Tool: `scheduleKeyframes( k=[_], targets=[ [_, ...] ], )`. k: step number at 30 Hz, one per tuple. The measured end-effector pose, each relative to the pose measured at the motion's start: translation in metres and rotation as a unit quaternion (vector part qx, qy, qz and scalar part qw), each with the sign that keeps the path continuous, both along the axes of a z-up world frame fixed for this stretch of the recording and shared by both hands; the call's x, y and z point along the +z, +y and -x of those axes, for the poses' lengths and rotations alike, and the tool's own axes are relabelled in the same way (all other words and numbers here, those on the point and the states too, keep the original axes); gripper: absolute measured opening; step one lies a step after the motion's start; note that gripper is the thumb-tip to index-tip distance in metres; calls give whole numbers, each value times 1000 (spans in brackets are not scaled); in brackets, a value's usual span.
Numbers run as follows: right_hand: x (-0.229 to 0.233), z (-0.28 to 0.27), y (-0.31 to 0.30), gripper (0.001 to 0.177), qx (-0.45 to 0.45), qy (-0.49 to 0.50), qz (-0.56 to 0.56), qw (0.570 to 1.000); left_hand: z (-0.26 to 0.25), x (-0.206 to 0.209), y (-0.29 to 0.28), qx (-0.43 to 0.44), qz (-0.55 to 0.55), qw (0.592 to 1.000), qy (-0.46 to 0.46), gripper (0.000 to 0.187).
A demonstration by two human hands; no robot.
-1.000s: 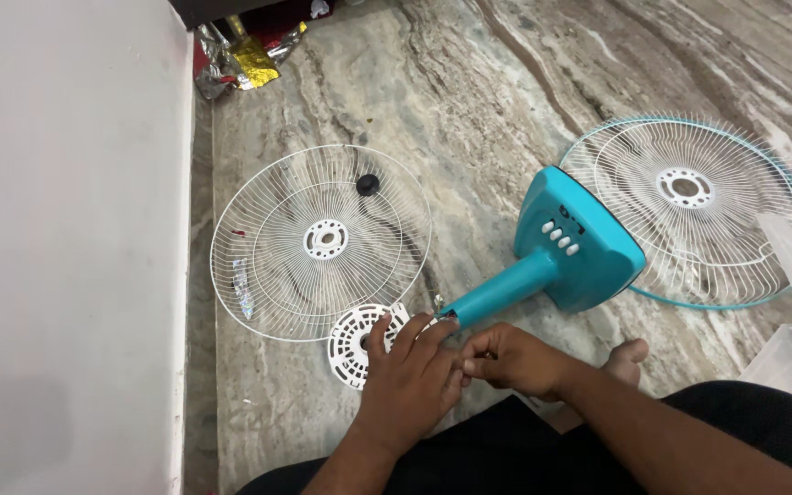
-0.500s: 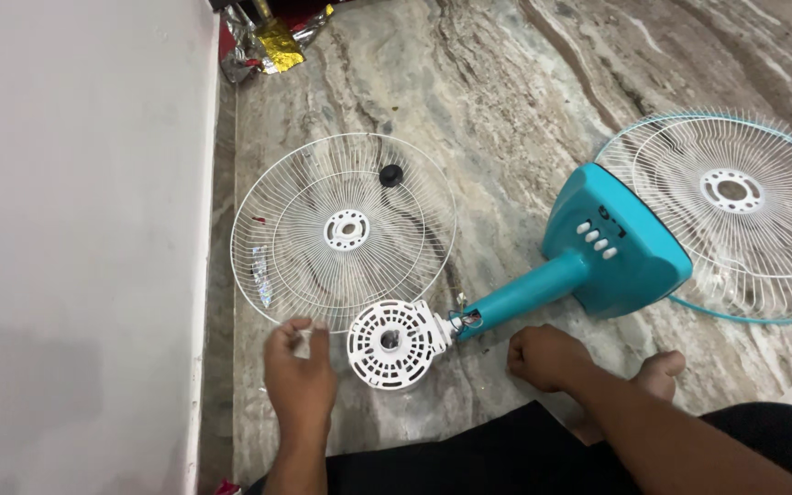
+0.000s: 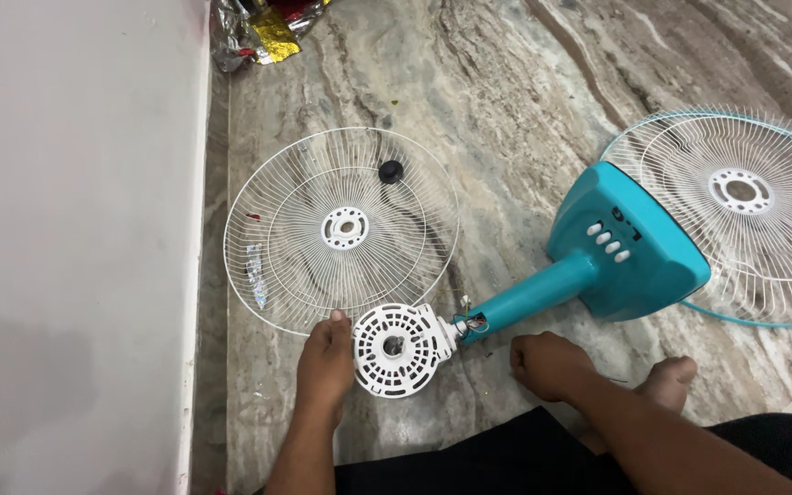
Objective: The person disassembles a small electric fan by removing the front grille, fan blades, and rear grille. They use a screwdriver to loosen screws on the motor housing and separate the components.
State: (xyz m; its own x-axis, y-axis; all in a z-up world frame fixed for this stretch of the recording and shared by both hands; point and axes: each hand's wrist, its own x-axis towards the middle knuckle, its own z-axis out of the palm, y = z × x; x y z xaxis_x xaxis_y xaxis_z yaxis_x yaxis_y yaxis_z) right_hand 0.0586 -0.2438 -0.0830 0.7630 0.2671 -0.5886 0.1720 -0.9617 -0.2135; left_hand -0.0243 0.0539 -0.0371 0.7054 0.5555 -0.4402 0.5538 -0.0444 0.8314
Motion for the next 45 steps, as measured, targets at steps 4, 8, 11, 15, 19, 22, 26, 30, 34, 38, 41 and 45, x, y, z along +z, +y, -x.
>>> scheduleKeyframes(
  k=[4, 8, 11, 15, 19, 22, 26, 30, 34, 38, 41, 45],
  targets=[
    [-2, 2, 4, 18, 25, -11, 14, 1000, -5, 3, -5, 13, 27, 998, -60, 52],
    [-2, 3, 4, 24, 32, -35, -20, 999, -5, 5, -6, 5, 23, 999, -26, 52],
    [-5, 4, 6, 24, 48, -62, -38, 996, -7, 4, -5, 1, -6, 999, -54, 51],
    [-13, 9, 11, 39, 121, -117, -57, 984, -7, 3, -4, 6, -53, 996, -76, 48],
    [-23, 13, 15, 16, 182, -142, -20, 973, -6, 15, -6, -12, -56, 985, -164, 34],
    [-30, 12, 13, 14, 196, -158, -23, 968, 1, 31, -2, -147, -187, 947, -217, 31],
    [-37, 10, 10, 12, 204, -174, -42, 962, 9, 51, -2, -280, -255, 889, -257, 49],
    [-40, 8, 8, 11, 194, -174, -34, 965, 10, 56, -13, -319, -261, 888, -205, 36],
    [-39, 8, 7, 12, 177, -156, -16, 972, 8, 55, -16, -319, -271, 884, -207, 26],
    [-42, 7, 7, 11, 177, -165, -20, 970, 8, 48, -15, -311, -283, 872, -252, 20],
    [-42, 5, 7, 10, 172, -164, -20, 971, 5, 44, -16, -296, -312, 858, -280, 15],
    [-38, 5, 8, 13, 152, -148, -31, 977, 8, 40, -21, -281, -356, 850, -269, 12]
  ],
)
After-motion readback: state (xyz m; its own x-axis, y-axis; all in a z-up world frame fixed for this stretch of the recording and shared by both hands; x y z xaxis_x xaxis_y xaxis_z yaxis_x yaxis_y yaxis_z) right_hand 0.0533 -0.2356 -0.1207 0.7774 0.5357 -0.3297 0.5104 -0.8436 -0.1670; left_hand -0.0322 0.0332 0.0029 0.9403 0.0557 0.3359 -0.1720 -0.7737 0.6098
